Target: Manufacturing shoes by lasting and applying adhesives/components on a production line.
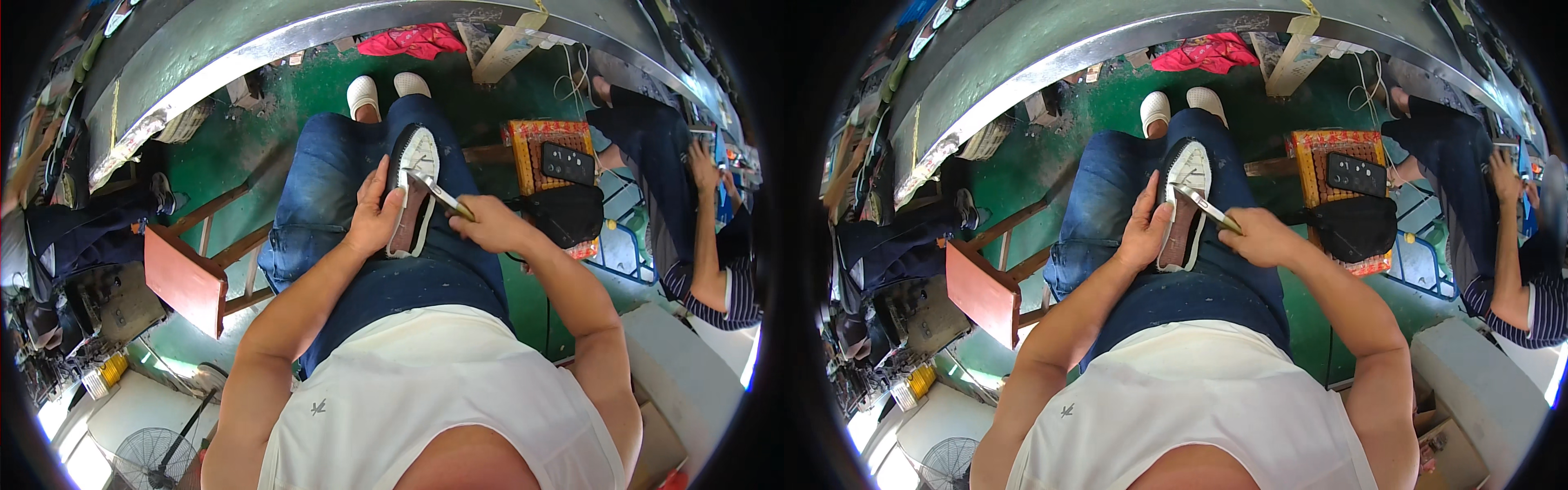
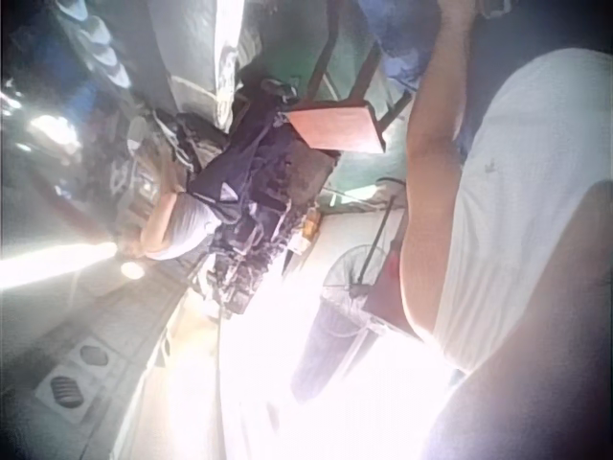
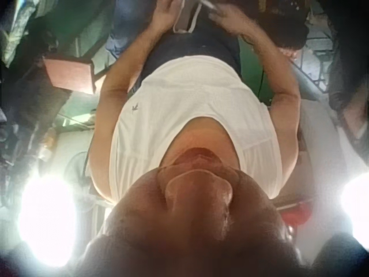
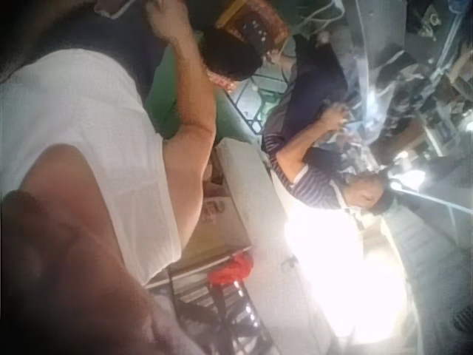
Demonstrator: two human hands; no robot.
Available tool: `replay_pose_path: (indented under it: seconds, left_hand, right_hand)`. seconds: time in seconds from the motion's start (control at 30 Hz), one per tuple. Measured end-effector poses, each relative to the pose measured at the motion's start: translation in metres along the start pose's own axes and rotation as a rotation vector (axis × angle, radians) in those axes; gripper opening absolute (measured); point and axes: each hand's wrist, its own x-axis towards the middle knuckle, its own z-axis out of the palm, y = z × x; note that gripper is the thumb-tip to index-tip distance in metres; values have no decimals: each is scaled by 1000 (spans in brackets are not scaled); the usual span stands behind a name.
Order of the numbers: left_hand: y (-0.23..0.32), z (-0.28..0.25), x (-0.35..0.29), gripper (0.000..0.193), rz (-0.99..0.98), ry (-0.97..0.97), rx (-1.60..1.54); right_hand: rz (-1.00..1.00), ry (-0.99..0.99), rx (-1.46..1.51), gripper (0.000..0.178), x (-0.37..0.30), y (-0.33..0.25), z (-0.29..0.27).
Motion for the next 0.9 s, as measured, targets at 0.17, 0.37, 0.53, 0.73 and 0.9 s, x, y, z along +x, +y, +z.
replay_pose_path:
  seconds: [0.17,0.37,0.53,0.73,0.9]
  left_hand:
    - [46,-8,12,53,135,-116,511]
    - [46,-11,10,49,150,-112,587]
    - [38,0,-3,57,150,-58,562]
    - [34,-8,-6,83,-80,-57,472]
    - [28,-42,-20,97,-184,-490,4]
  right_hand:
    - [263,-416,717,27,5,23,-12]
    - [330,-280,515,37,9,11,-28]
    - [64,-43,285,46,42,-13,-27]
    - [-185,73,-85,43,31,-2,7]
    - [-214,94,-61,39,15,-25,-4]
